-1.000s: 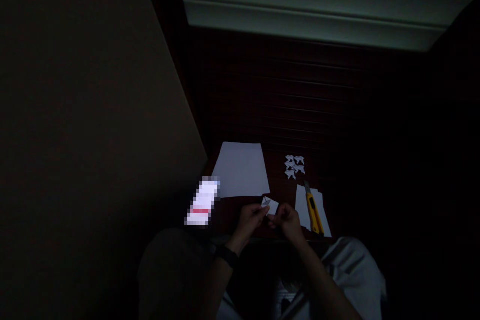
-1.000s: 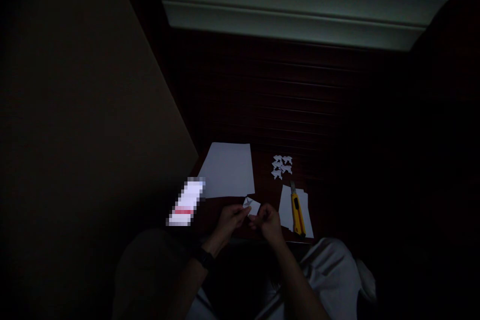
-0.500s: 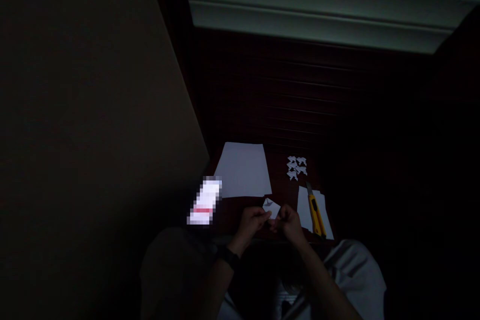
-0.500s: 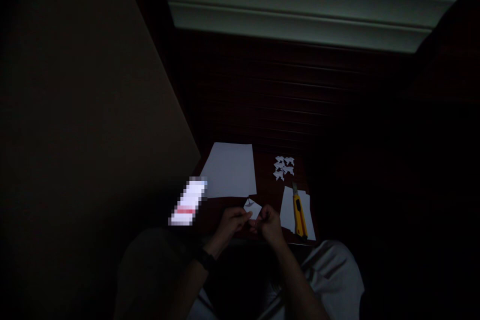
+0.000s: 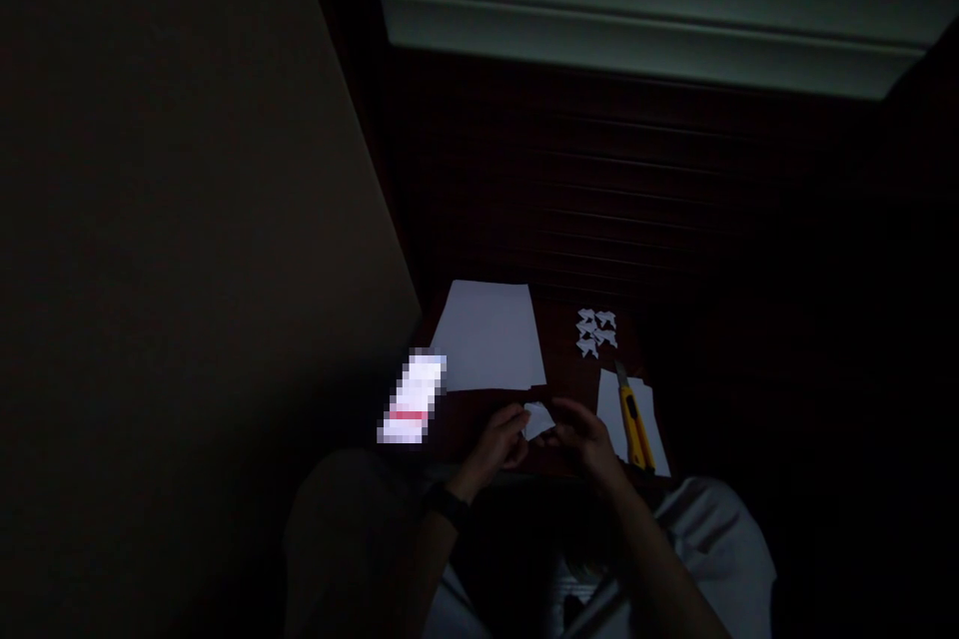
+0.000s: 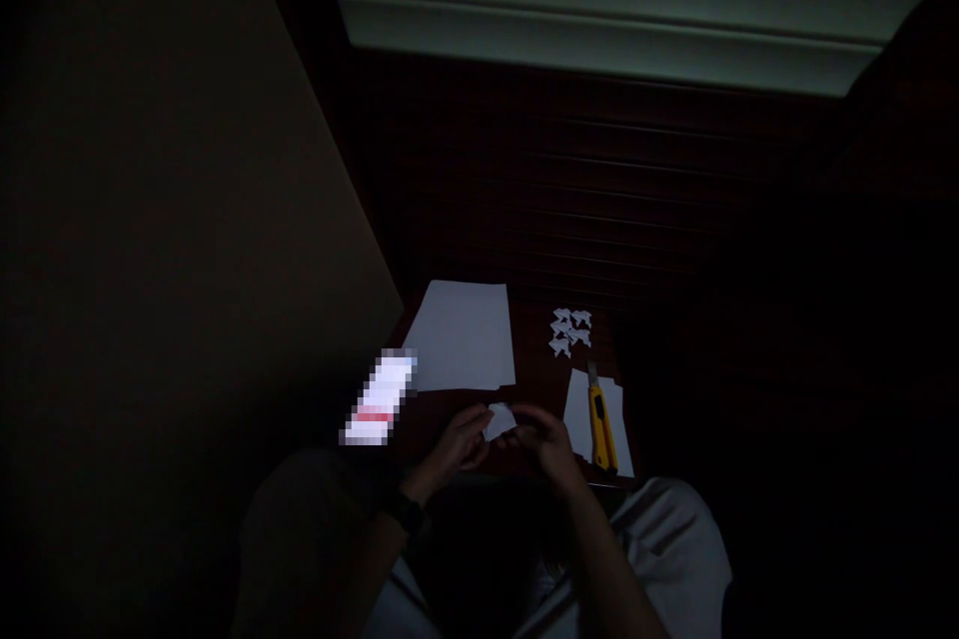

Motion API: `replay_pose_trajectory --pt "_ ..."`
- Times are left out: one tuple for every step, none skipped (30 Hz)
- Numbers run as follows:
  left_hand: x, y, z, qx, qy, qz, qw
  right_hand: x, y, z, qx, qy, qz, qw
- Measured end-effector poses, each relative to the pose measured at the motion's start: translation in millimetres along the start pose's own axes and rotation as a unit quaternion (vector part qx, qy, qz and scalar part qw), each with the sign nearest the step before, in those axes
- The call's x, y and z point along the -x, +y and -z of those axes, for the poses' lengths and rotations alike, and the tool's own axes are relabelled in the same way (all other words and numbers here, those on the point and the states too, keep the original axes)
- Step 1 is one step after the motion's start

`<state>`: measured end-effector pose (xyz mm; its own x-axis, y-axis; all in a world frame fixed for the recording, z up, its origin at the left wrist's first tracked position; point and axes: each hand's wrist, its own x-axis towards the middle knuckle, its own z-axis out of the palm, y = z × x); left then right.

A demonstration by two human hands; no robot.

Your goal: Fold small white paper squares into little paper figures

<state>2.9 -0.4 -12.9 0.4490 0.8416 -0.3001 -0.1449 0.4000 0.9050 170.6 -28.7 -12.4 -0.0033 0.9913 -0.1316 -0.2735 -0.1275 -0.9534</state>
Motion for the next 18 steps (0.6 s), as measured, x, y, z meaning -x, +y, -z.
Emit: replay_pose_trajectory --pt "0.0 -0.1 -0.2 -0.005 -0.007 0.003 1.0 0.0 0.8 0.7 0.011 -0.021 0.004 1.0" --pt "-0.2 -0.4 -0.5 -0.011 -0.011 0.004 1.0 0.0 1.4 1.5 0.022 -0.04 0.009 0.999" --pt "-0.4 -0.8 -0.8 -0.019 -0.013 0.006 1.0 0.0 1.5 2.2 0.029 -0.055 0.016 0.998" --pt "-0.6 -1.3 -1.0 -0.027 -0.012 0.008 1.0 0.1 1.2 2.9 0.033 -0.064 0.023 0.997" --pt "-0.9 -1.7 -1.1 -0.037 -0.009 0.011 0.999 0.3 0.3 3.6 0.034 -0.069 0.028 0.997" --pt "-1.2 -2.1 -1.0 -0.046 -0.006 0.014 0.999 0.6 -1.1 4.2 0.035 -0.073 0.028 0.996" --pt "-1.4 -2.4 -0.6 -0.053 -0.006 0.016 0.998 1.0 -2.9 4.7 0.036 -0.078 0.025 0.996" --pt "-1.6 -2.7 -0.2 -0.059 -0.008 0.018 0.998 1.4 -4.8 5.0 0.04 -0.086 0.02 0.995" --pt "-1.8 -2.9 0.3 -0.063 -0.01 0.019 0.998 1.7 -6.6 5.1 0.048 -0.097 0.014 0.994" --pt "-2.0 -3.1 0.7 -0.067 -0.013 0.02 0.997 2.0 -8.3 5.0 0.057 -0.106 0.009 0.993" --pt "-2.3 -3.3 1.0 -0.072 -0.016 0.023 0.997 2.2 -9.7 4.9 0.067 -0.111 0.008 0.991" --pt "-2.4 -3.4 1.1 -0.079 -0.018 0.026 0.996 2.3 -10.8 4.6 0.077 -0.112 0.011 0.991" --pt "-2.4 -3.3 1.1 -0.084 -0.021 0.028 0.996 2.5 -11.7 4.3 0.087 -0.109 0.018 0.99" --pt "-2.3 -3.0 0.9 -0.087 -0.024 0.029 0.996 2.7 -12.4 4.1 0.094 -0.106 0.025 0.99" --pt "-2.0 -2.5 0.8 -0.085 -0.028 0.03 0.996 2.9 -13.0 4.0 0.095 -0.106 0.029 0.989" --pt "-1.5 -1.8 0.7 -0.078 -0.03 0.03 0.996 3.2 -13.3 4.1 0.089 -0.11 0.029 0.99" --pt "-1.0 -0.9 0.6 -0.067 -0.029 0.03 0.997 3.3 -13.5 4.4 0.078 -0.115 0.026 0.99" --pt "-0.3 0.1 0.7 -0.057 -0.028 0.031 0.998 3.3 -13.3 4.8 0.063 -0.122 0.022 0.99"
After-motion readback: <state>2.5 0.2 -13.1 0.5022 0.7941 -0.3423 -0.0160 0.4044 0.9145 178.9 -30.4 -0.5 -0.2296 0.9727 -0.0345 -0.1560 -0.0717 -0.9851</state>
